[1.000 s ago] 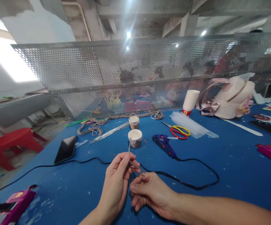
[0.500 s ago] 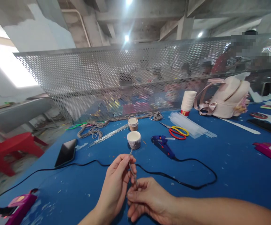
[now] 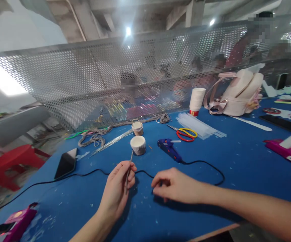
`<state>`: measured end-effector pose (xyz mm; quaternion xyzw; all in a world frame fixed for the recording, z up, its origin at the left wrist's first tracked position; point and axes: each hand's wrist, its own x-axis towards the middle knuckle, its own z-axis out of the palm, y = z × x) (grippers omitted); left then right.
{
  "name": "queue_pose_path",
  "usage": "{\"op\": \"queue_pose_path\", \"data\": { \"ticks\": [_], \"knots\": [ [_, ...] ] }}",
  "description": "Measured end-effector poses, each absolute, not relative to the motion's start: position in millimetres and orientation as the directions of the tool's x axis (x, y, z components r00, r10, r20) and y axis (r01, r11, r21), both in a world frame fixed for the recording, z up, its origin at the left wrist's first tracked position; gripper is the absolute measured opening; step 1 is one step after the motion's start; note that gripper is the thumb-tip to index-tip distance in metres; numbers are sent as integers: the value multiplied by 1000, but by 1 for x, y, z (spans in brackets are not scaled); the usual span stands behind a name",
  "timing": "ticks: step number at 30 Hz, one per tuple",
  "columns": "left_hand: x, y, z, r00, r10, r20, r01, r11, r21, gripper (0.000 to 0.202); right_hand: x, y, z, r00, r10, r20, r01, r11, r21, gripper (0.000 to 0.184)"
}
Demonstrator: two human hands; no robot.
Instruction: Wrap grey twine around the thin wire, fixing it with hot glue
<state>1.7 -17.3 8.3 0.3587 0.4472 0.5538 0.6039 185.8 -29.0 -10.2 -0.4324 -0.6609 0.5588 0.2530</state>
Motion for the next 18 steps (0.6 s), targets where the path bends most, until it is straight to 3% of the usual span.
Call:
{"op": "queue_pose_path", "data": {
  "ticks": [2,3,5,7,9,12,18],
  "knots": [
    [3,-14,7,-10,987,-160,-331,148,932,21,217,-17,-3,-376,926,42,512,245,-823,20],
    [4,-13,7,-8,986,-168,-325,156,933,20,232,-10,-2,-300,949,100,659,282,-698,27],
    [7,-11,6,-3,984,-179,-314,168,934,20,253,4,-3,-184,972,144,846,231,-480,33],
    [10,-9,4,11,982,-186,-299,181,937,19,263,18,-8,-97,983,156,905,152,-396,33],
    [13,-8,1,35,979,-198,-279,200,939,18,264,30,-14,-78,986,146,889,135,-438,38],
    [15,-5,-2,78,968,-239,-234,251,939,16,255,43,-24,-109,987,114,787,156,-598,42],
    [15,0,-10,131,943,-305,-154,324,934,14,246,55,-39,-109,991,77,653,130,-746,26]
  ]
}}
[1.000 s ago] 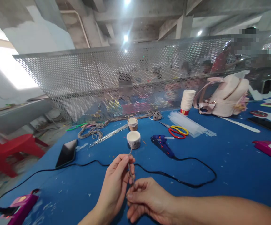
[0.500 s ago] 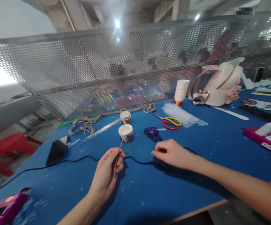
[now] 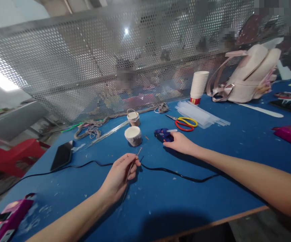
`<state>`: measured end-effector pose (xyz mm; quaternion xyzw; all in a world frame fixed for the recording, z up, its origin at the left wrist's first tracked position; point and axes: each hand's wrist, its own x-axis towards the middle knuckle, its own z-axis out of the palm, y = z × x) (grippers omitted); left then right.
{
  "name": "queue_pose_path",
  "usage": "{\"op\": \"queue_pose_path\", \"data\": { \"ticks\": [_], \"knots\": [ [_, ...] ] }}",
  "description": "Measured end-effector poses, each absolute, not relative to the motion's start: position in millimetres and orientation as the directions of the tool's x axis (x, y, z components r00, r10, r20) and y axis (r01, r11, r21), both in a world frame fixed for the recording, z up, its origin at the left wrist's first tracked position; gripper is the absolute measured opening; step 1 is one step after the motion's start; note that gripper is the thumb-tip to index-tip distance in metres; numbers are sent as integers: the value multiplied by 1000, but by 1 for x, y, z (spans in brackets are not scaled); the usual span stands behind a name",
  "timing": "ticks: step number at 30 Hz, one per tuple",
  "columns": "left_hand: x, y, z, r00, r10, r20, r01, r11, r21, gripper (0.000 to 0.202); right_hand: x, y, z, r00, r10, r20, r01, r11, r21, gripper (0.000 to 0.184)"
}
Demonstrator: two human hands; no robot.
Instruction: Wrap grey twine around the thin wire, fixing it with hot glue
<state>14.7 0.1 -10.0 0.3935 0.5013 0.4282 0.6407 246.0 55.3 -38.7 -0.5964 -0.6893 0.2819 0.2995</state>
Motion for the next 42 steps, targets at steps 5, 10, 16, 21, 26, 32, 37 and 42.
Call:
{"op": "queue_pose_path", "data": {
  "ticks": [5,10,16,21,26,32,37,42],
  "knots": [
    [19,2,-15,134,934,-330,-149,348,926,13,247,50,-34,-70,996,49,577,81,-812,19],
    [24,-2,-10,110,950,-292,-151,306,940,18,241,20,-20,-144,990,-5,423,57,-904,25],
    [27,-5,-13,94,950,-299,-179,311,933,21,230,-8,-26,-194,978,77,285,131,-950,12],
    [27,-2,-22,65,965,-253,-206,261,943,22,222,-16,-30,-250,966,71,283,143,-948,7],
    [27,-4,-24,50,984,-169,-208,176,962,23,216,-23,-29,-273,961,39,279,118,-953,7],
    [27,-6,-28,58,989,-137,-182,146,972,22,212,-27,-24,-287,957,45,368,153,-917,3],
    [27,-6,-30,53,991,-120,-182,128,975,21,212,-27,-24,-315,948,43,392,171,-904,4],
    [27,-6,-30,56,991,-122,-193,131,972,20,211,-26,-24,-292,956,32,418,158,-895,4]
  ]
}}
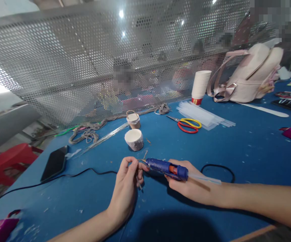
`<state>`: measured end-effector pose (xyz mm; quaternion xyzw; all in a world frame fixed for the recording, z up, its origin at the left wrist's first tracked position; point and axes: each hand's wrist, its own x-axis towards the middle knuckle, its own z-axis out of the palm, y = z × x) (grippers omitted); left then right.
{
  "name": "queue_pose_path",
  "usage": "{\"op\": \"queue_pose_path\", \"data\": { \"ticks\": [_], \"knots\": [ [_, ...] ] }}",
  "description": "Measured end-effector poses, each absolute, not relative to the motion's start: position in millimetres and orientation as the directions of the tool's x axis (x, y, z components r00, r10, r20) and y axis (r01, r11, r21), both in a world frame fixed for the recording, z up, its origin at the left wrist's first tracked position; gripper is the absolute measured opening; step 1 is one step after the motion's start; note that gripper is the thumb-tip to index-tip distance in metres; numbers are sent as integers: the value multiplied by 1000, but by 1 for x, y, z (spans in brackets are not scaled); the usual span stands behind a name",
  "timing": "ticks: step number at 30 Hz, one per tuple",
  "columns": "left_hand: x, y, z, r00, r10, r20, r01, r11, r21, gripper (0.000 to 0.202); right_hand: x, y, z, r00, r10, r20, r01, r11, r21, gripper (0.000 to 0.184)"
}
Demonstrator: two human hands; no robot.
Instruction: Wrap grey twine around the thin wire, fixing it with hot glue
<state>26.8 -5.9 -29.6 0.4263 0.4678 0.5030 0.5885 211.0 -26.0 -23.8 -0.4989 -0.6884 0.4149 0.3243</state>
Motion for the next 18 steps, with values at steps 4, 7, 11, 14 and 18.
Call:
{"op": "queue_pose_path", "data": {
  "ticks": [4,7,11,14,18],
  "knots": [
    [27,-5,-31,43,989,-141,-200,146,969,20,211,-25,-22,-307,951,49,418,181,-890,4],
    [27,-5,-31,33,990,-139,-201,143,969,21,211,-26,-21,-304,951,58,430,191,-882,3],
    [27,-6,-31,38,990,-133,-221,138,965,21,211,-27,-20,-305,950,69,423,200,-884,3],
    [27,-7,-31,43,991,-125,-215,131,968,20,211,-28,-20,-303,951,66,430,198,-881,2],
    [25,-7,-33,54,992,-116,-221,125,967,17,211,-28,-20,-289,955,69,440,196,-876,3]
  ]
}}
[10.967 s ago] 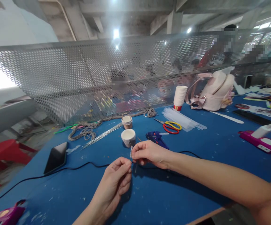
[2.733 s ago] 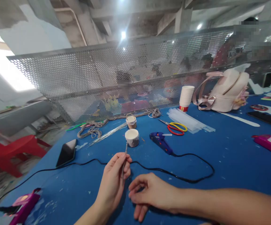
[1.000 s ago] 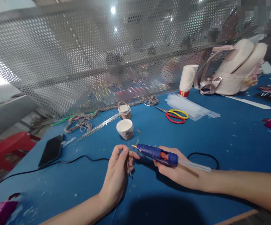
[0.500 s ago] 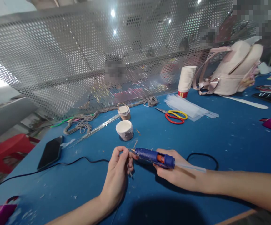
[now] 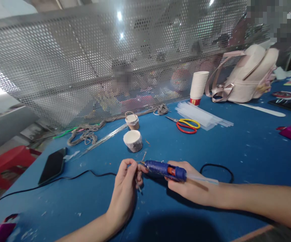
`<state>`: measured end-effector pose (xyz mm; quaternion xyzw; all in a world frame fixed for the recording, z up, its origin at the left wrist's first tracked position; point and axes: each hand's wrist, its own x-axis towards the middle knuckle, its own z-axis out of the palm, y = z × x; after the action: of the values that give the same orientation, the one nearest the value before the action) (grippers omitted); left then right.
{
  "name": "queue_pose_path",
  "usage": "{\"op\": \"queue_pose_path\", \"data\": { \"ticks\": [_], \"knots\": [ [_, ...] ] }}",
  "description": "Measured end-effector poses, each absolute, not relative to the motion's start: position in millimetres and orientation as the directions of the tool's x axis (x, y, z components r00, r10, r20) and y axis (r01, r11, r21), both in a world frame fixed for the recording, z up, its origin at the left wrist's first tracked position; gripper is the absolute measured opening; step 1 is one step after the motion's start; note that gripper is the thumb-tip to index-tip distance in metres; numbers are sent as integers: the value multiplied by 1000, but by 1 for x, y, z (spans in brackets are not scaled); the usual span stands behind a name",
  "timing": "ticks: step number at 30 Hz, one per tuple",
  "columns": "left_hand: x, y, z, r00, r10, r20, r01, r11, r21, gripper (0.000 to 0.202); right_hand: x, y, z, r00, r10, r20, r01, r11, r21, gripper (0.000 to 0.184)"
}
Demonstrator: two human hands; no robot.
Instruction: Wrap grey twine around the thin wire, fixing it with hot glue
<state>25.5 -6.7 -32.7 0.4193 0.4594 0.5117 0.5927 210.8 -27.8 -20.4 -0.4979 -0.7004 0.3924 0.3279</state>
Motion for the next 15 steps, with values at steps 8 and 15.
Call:
{"op": "queue_pose_path", "data": {
  "ticks": [8,15],
  "knots": [
    [26,-8,-33,52,991,-121,-227,130,965,19,211,-28,-23,-284,956,76,462,206,-863,3],
    [25,-7,-34,61,991,-121,-204,131,970,18,211,-27,-24,-302,951,72,454,210,-866,4]
  ]
}}
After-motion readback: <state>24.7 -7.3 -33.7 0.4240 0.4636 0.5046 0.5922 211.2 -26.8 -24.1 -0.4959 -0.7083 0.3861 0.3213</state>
